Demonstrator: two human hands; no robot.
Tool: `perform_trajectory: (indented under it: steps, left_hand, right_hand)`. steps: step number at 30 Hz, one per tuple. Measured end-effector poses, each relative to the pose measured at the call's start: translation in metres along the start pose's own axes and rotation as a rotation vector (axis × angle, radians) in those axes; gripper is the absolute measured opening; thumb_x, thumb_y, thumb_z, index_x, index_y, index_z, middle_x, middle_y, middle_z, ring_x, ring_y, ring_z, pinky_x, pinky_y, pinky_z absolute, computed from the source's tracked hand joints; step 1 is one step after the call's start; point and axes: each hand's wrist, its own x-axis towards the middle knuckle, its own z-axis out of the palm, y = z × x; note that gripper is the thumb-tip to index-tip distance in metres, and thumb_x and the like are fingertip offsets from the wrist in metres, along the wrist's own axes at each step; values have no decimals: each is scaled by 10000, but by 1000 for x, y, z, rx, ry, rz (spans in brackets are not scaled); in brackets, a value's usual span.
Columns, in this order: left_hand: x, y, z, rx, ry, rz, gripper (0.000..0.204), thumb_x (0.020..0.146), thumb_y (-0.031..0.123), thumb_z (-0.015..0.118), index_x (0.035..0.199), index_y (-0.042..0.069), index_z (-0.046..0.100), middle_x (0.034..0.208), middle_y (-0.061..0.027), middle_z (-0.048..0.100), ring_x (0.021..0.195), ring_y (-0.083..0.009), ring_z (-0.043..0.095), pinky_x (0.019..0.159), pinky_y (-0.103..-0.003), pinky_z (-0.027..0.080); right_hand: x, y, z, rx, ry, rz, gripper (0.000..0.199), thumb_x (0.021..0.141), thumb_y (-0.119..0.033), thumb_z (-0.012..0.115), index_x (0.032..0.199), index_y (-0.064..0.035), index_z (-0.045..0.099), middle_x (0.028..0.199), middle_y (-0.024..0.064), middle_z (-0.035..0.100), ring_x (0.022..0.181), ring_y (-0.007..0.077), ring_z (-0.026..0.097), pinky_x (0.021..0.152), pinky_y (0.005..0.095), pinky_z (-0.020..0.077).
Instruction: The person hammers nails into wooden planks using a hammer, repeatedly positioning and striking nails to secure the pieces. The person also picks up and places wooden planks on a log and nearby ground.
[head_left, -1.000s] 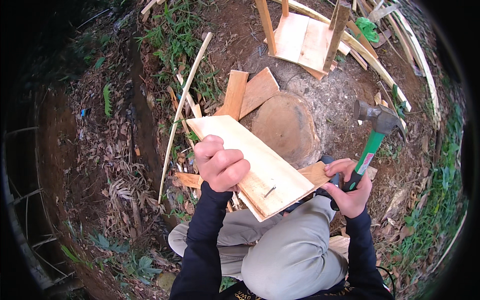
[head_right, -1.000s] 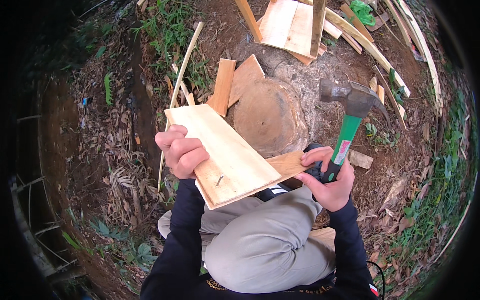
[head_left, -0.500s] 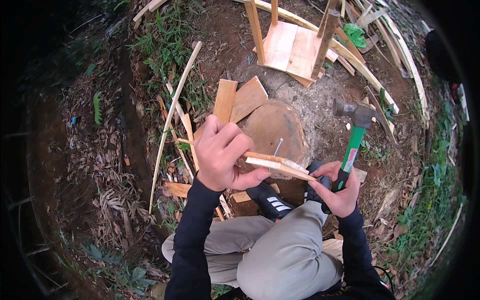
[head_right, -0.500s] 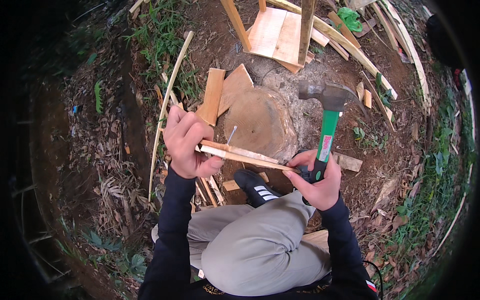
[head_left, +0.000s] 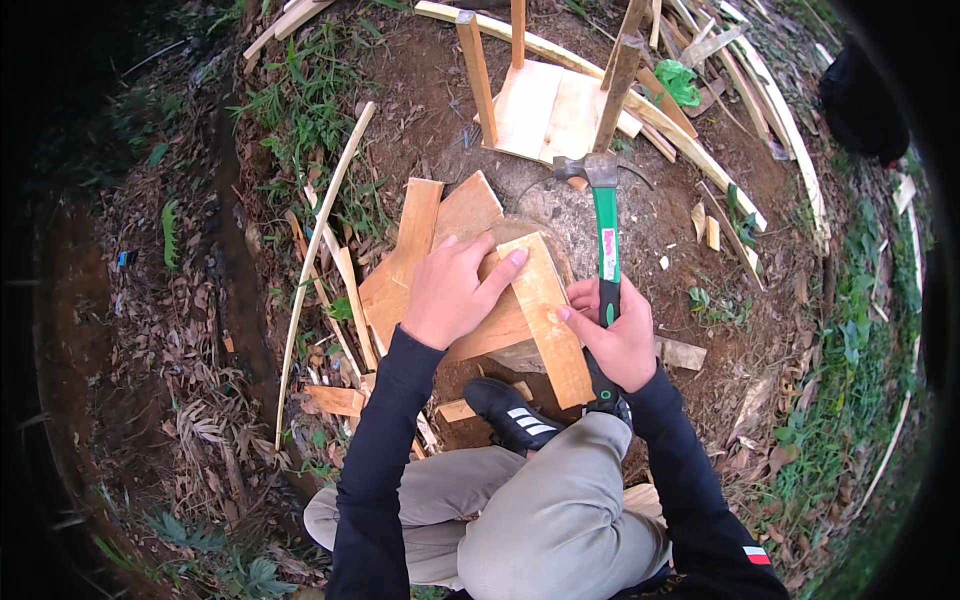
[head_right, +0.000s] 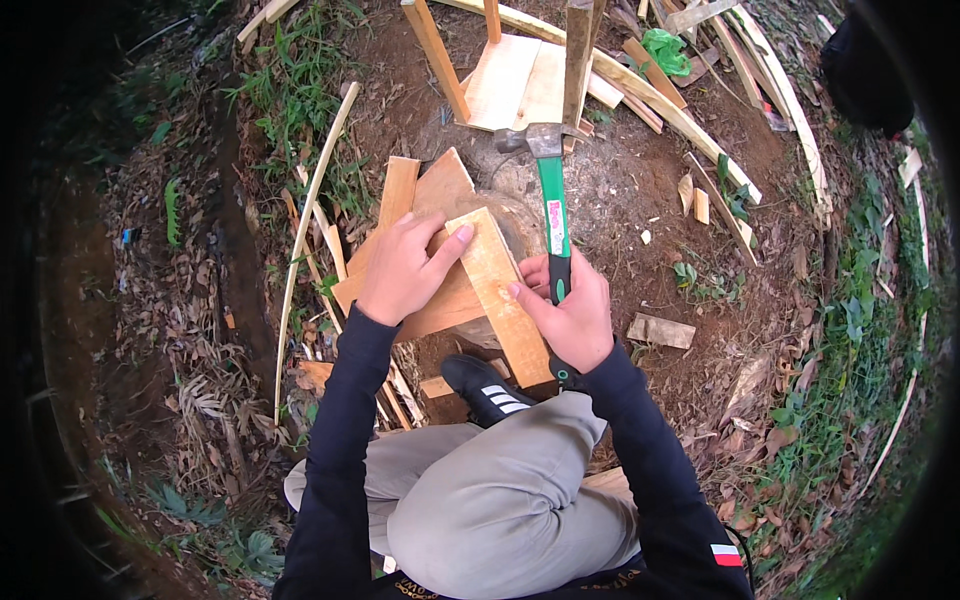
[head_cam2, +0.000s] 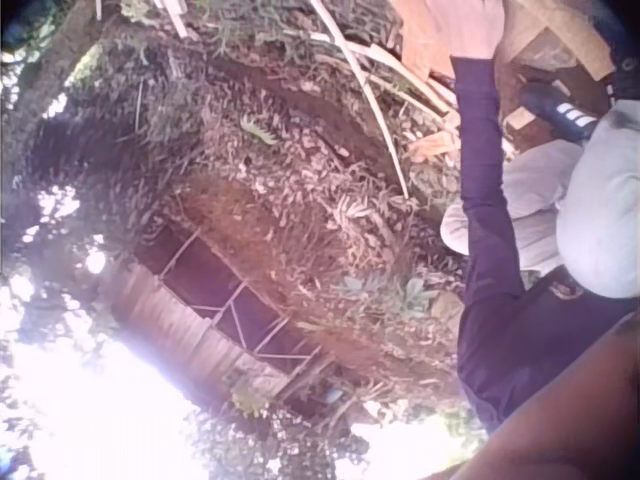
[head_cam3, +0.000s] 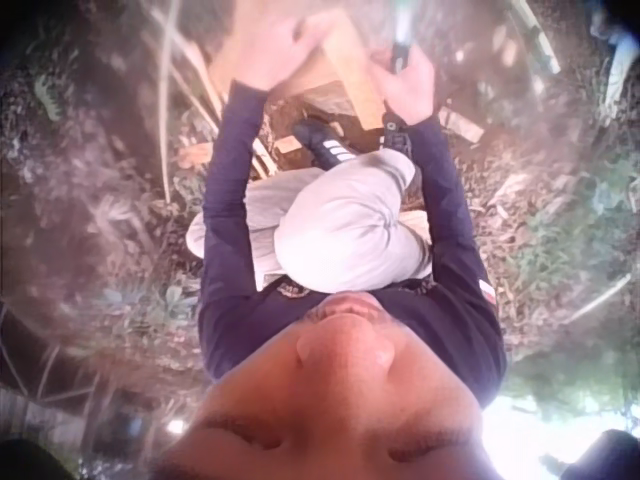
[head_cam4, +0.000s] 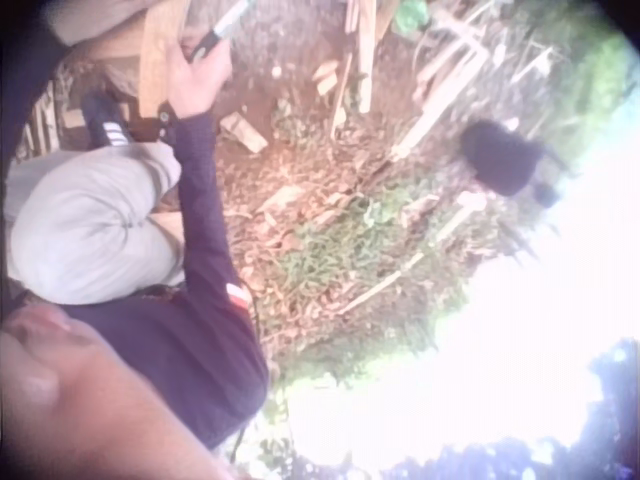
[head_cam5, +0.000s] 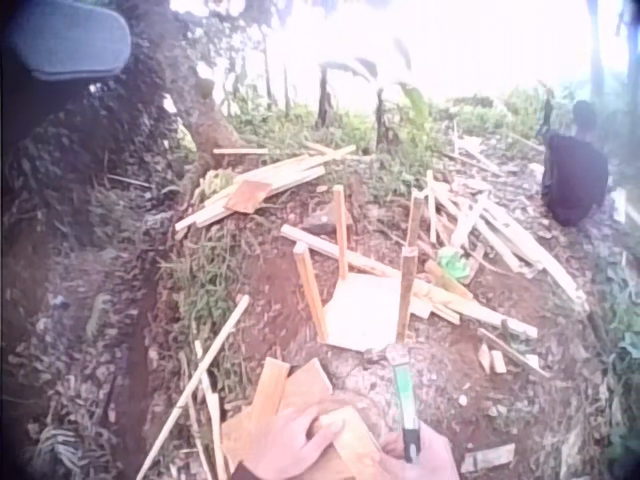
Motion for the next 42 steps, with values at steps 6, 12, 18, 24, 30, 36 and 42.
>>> perform_trajectory:
  steps: [6, 12, 18, 24, 30, 36, 42]
  left_hand:
    - [25, -22, 45, 5, 35, 33, 795, 804, 708, 711, 1138, 2, 565, 1063, -223, 672, 1004, -399, 656, 840, -492, 523]
    - [40, -42, 57, 89, 160, 184, 718, 715, 634, 830, 1113, 74, 621, 1028, -126, 597, 950, -342, 614, 823, -472, 504]
    - [31, -33, 57, 114, 242, 136, 672, 757, 566, 823, 1200, 88, 661, 1059, -108, 606, 986, -315, 578, 906, -454, 455]
    - [22, -24, 86, -90, 381, 61, 669, 821, 404, 813, 1360, 61, 616, 1258, -131, 643, 1190, -316, 572, 1040, -450, 425]
    - [21, -26, 95, -243, 448, 51, 673, 810, 300, 841, 1379, 32, 599, 1253, -154, 681, 1173, -322, 630, 1133, -468, 395]
    - [29, -30, 88, -283, 447, 57, 628, 810, 306, 839, 1336, 37, 630, 1211, -168, 684, 1150, -336, 641, 1134, -465, 409]
    - [16, -28, 85, -231, 367, 38, 541, 838, 310, 803, 1279, 36, 649, 1189, -156, 627, 1122, -340, 630, 985, -427, 504]
  right_hand:
    - [58, 33, -18, -304, 55, 15, 312, 823, 11, 796, 986, -4, 529, 923, 102, 729, 831, 140, 710, 751, 288, 579]
    - [67, 29, -13, -532, 89, -53, 268, 783, -59, 810, 946, -1, 605, 847, 107, 731, 735, 222, 721, 702, 363, 566]
    - [66, 22, -9, -524, 99, -2, 273, 776, -71, 827, 932, -3, 614, 850, 99, 737, 748, 219, 730, 705, 356, 571]
    - [68, 30, -9, -414, 126, -25, 265, 783, -63, 828, 943, 6, 628, 868, 88, 747, 772, 177, 732, 733, 328, 583]
    - [70, 25, -7, -458, 90, -37, 260, 789, -64, 823, 965, 10, 646, 861, 86, 742, 769, 161, 726, 734, 314, 578]
    - [78, 27, -6, -496, 81, -80, 255, 785, -68, 827, 950, 2, 646, 829, 67, 723, 730, 144, 704, 714, 302, 569]
    - [72, 19, -8, -516, -28, -15, 266, 771, -66, 836, 929, -10, 629, 812, 60, 714, 714, 143, 697, 695, 310, 568]
